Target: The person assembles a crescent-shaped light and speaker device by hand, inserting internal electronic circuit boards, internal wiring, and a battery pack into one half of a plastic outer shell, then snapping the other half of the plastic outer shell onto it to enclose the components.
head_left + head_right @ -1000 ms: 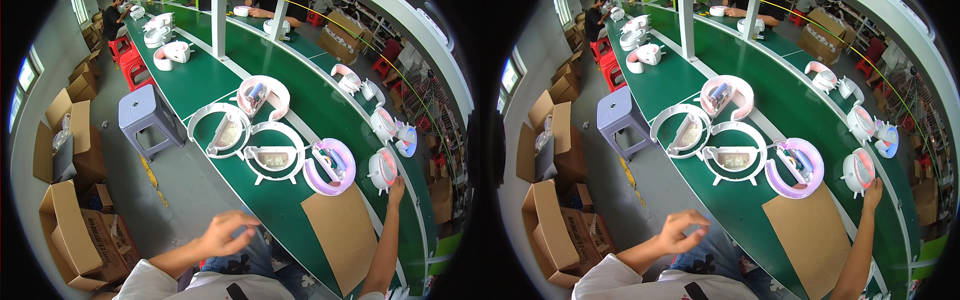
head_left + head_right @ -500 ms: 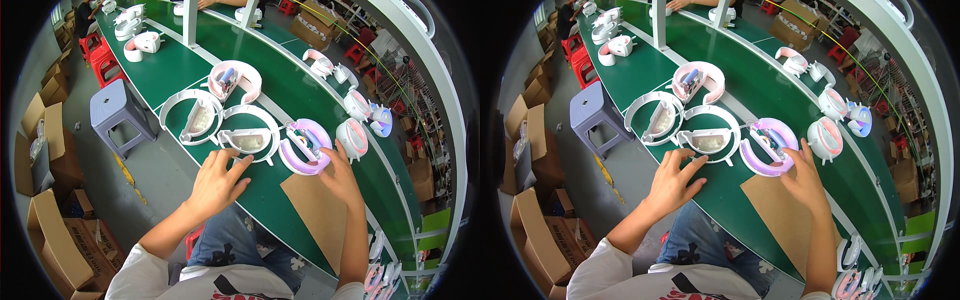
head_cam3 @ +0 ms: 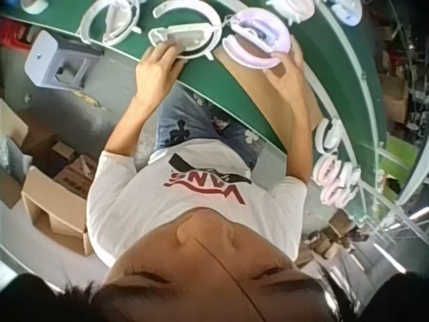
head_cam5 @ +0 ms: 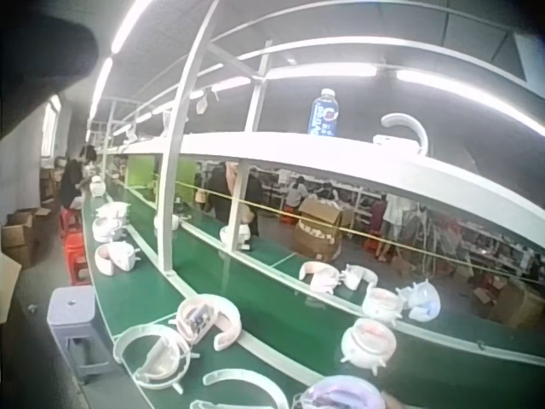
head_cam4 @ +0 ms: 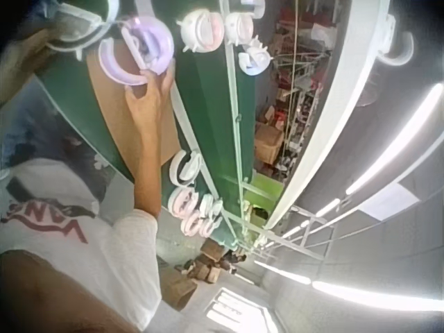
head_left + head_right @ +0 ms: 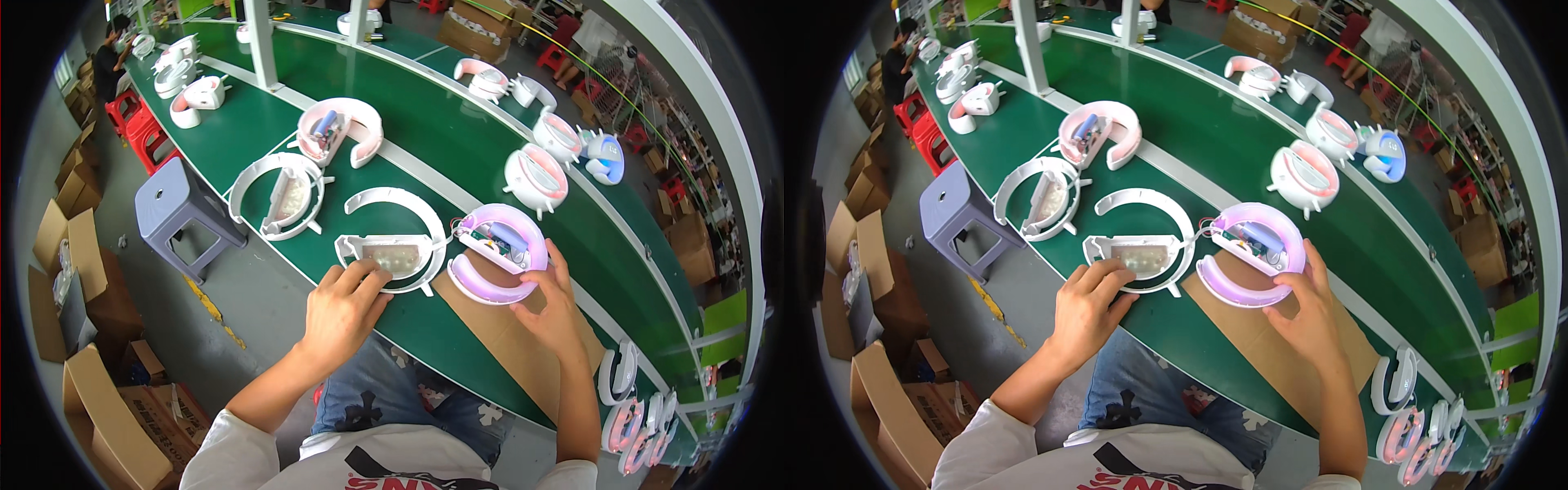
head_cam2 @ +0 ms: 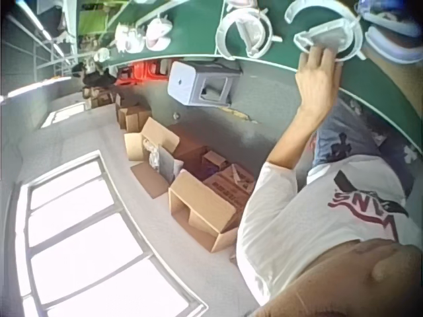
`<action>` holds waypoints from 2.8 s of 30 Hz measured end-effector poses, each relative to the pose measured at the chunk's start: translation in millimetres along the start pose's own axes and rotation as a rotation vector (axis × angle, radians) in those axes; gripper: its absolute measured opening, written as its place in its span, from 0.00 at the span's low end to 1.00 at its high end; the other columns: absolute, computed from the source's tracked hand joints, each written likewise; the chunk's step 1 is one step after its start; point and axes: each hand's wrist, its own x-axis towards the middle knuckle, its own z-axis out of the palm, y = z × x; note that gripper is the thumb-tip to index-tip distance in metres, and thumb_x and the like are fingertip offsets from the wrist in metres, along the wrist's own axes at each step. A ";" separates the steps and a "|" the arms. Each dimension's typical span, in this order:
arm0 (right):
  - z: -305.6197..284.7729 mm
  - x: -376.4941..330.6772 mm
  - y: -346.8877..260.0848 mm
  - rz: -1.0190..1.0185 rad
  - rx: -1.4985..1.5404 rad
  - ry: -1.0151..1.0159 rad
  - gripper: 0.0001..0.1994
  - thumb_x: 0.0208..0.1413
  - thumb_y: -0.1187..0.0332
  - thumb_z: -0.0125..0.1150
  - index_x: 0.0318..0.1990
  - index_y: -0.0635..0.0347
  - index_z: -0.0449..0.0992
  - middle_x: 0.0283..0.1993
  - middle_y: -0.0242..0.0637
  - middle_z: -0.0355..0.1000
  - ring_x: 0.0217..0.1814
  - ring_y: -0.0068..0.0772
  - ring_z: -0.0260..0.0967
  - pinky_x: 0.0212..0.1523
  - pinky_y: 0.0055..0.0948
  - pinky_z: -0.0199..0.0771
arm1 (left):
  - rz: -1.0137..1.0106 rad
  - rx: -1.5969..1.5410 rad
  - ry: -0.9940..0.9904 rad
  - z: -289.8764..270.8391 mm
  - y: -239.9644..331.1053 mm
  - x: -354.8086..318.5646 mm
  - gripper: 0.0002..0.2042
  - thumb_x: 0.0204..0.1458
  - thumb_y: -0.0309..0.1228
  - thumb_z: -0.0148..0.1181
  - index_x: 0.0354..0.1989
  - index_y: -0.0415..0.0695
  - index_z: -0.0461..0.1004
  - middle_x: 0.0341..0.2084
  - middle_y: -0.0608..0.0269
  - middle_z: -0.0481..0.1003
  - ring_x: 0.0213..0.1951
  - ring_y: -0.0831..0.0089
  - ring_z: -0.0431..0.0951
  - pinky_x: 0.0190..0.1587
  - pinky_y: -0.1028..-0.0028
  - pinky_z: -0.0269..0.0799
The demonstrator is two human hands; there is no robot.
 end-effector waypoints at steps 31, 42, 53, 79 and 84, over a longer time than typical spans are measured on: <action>-111.8 -60.3 10.9 0.289 0.804 0.216 0.22 0.66 0.68 0.55 0.65 0.71 0.71 0.51 0.50 0.79 0.48 0.39 0.82 0.45 0.35 0.80 | 1.087 -0.020 0.038 -4.8 152.9 110.1 0.15 0.37 0.25 0.70 0.37 0.53 0.84 0.48 0.67 0.78 0.40 0.61 0.78 0.47 0.56 0.84; -64.5 -83.1 91.6 0.463 1.368 0.564 0.15 0.68 0.65 0.53 0.53 0.67 0.75 0.43 0.39 0.78 0.47 0.31 0.78 0.49 0.34 0.79 | 0.457 -0.538 -0.674 88.9 90.1 75.3 0.19 0.50 0.26 0.75 0.50 0.38 0.79 0.39 0.53 0.81 0.36 0.58 0.83 0.37 0.65 0.80; -49.3 -92.9 95.5 0.622 1.385 0.726 0.21 0.68 0.62 0.50 0.59 0.71 0.74 0.51 0.47 0.80 0.48 0.39 0.82 0.48 0.37 0.85 | 0.756 -0.634 -0.409 125.3 89.8 86.2 0.13 0.46 0.21 0.74 0.41 0.33 0.81 0.42 0.52 0.80 0.39 0.60 0.84 0.37 0.66 0.85; -64.8 -98.0 104.1 0.725 1.261 0.561 0.27 0.61 0.67 0.56 0.65 0.72 0.67 0.45 0.46 0.78 0.41 0.34 0.79 0.43 0.31 0.81 | 0.561 -0.764 -0.517 139.5 101.5 90.3 0.11 0.43 0.26 0.78 0.36 0.42 0.84 0.33 0.64 0.75 0.34 0.68 0.78 0.33 0.69 0.76; -60.1 -91.6 114.9 0.636 1.434 0.427 0.28 0.60 0.67 0.57 0.66 0.73 0.67 0.33 0.49 0.77 0.17 0.34 0.73 0.23 0.25 0.73 | 0.714 -0.705 -0.419 138.5 100.8 95.1 0.14 0.40 0.25 0.79 0.37 0.41 0.85 0.37 0.64 0.76 0.34 0.64 0.74 0.34 0.68 0.72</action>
